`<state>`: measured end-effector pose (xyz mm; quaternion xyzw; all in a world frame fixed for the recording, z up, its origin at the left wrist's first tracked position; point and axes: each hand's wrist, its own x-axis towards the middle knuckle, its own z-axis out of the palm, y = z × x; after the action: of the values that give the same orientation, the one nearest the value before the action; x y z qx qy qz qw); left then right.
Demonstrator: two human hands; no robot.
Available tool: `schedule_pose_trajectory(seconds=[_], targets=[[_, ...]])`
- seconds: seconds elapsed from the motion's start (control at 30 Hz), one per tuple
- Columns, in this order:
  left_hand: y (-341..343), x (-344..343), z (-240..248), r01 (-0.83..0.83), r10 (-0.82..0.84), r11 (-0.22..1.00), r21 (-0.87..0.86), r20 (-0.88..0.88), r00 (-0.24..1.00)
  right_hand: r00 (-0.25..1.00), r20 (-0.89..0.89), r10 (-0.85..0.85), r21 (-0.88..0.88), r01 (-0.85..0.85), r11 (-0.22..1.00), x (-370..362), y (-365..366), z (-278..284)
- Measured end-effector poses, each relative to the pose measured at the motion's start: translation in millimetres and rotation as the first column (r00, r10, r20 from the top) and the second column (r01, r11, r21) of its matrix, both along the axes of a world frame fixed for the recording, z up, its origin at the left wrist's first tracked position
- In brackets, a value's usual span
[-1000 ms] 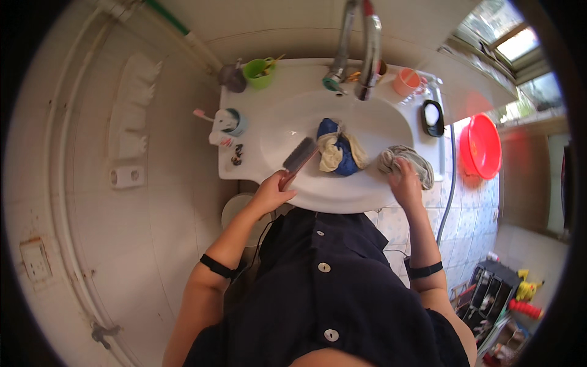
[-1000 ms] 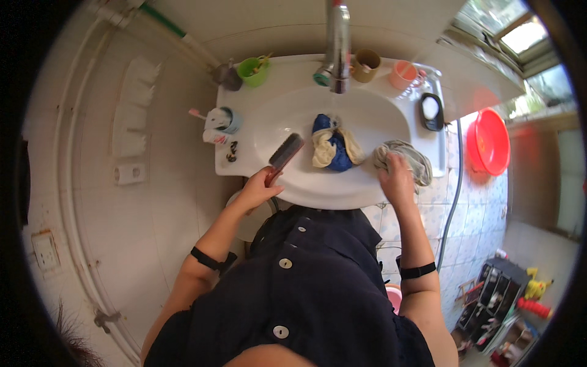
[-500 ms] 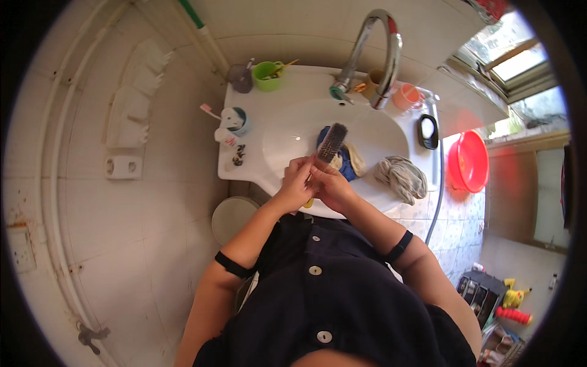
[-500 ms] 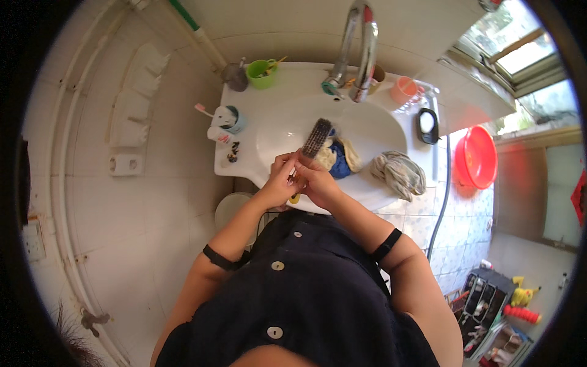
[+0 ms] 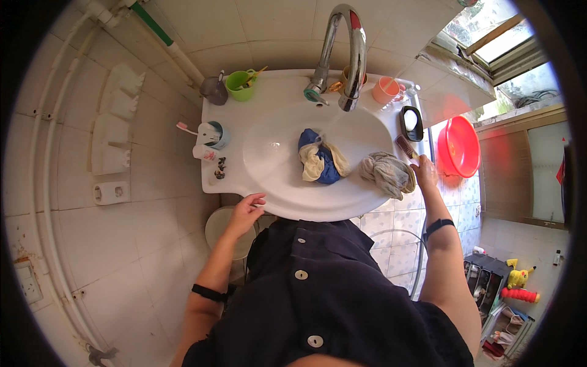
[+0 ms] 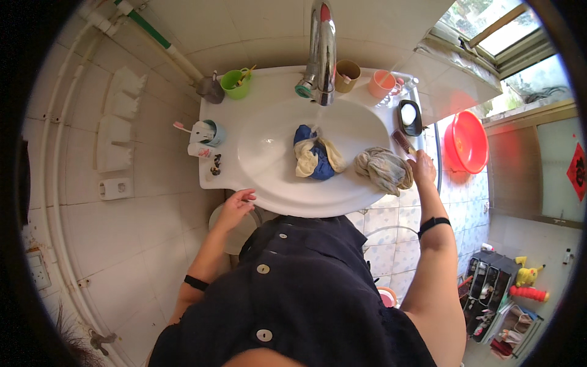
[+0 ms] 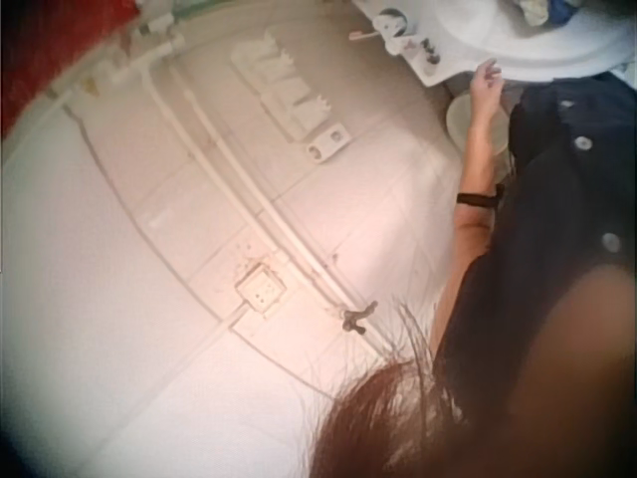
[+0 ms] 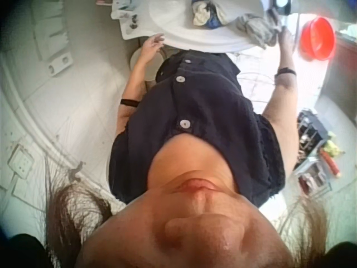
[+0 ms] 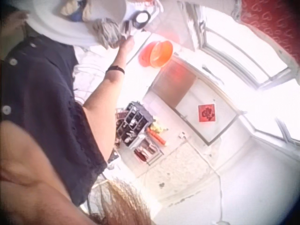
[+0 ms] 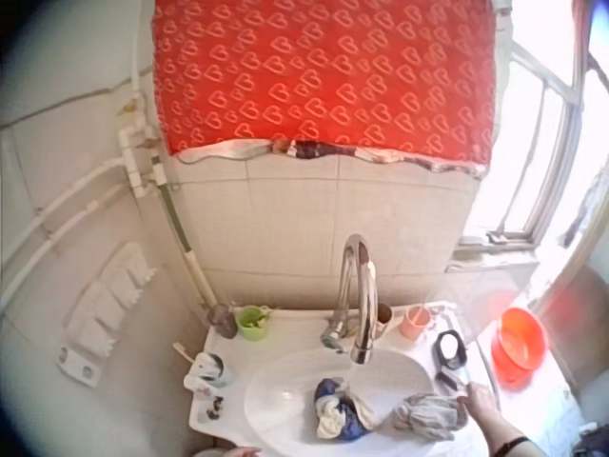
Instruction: The person washes pieces of clothing by hand in a bathroom sink, using a brush and applying soap from a bottle, then rinses them under running water.
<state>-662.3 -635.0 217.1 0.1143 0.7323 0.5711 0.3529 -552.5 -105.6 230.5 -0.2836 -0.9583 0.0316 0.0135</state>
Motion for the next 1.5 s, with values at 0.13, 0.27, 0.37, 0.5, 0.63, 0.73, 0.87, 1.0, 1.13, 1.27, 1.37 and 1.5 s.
schedule_pose_trajectory(seconds=[0.13, 0.27, 0.37, 0.5, 0.63, 0.73, 0.87, 1.0, 1.13, 1.27, 1.37, 1.5], targets=[[-10, -1, 21, -0.121, 0.131, 0.991, -0.060, 0.196, 0.972, 0.958, 0.241, -0.156, -0.033, 0.169, 0.985, -3, 8, -12], [-5, -8, 28, -0.199, 0.213, 0.976, -0.089, 0.182, 0.960, 0.957, 0.219, -0.192, -0.022, 0.202, 0.979, -6, 12, -22], [2, -12, 29, -0.255, 0.266, 0.963, -0.088, 0.163, 0.950, 0.992, -0.013, -0.125, -0.005, 0.125, 0.992, 2, 25, -42], [8, -13, 29, -0.255, 0.265, 0.964, -0.081, 0.181, 0.947, 0.998, 0.012, -0.064, -0.102, 0.065, 0.993, 9, 40, -54], [-5, -8, 19, -0.288, 0.299, 0.954, -0.082, 0.203, 0.932, 0.992, 0.114, -0.054, -0.250, 0.082, 0.965, -11, 22, -26], [-5, -5, 21, -0.309, 0.322, 0.947, -0.093, 0.225, 0.920, 0.990, 0.082, -0.117, -0.236, 0.133, 0.963, -26, 4, 0], [-6, 0, 32, -0.334, 0.354, 0.934, -0.123, 0.207, 0.912, 0.984, -0.109, 0.140, -0.199, -0.159, 0.967, -51, 14, -32], [-12, 6, 32, -0.387, 0.397, 0.918, -0.090, 0.209, 0.894, 0.939, -0.237, 0.249, -0.131, -0.284, 0.950, -80, 25, -58], [-13, 12, 34, -0.378, 0.381, 0.924, -0.051, 0.174, 0.908, 0.962, -0.271, 0.017, -0.023, -0.024, 0.999, -94, 37, -24], [-44, 34, 18, -0.512, 0.530, 0.847, -0.143, 0.157, 0.833, 0.895, -0.424, -0.140, -0.031, 0.140, 0.990, -101, 65, -41], [-48, 46, 27, -0.522, 0.556, 0.827, -0.209, 0.162, 0.815, 0.798, -0.392, -0.458, -0.300, 0.359, 0.884, -92, 74, -32], [-48, 52, 26, -0.531, 0.567, 0.818, -0.222, 0.151, 0.810, 0.888, -0.370, -0.271, -0.161, 0.226, 0.961, -44, 84, -45]])
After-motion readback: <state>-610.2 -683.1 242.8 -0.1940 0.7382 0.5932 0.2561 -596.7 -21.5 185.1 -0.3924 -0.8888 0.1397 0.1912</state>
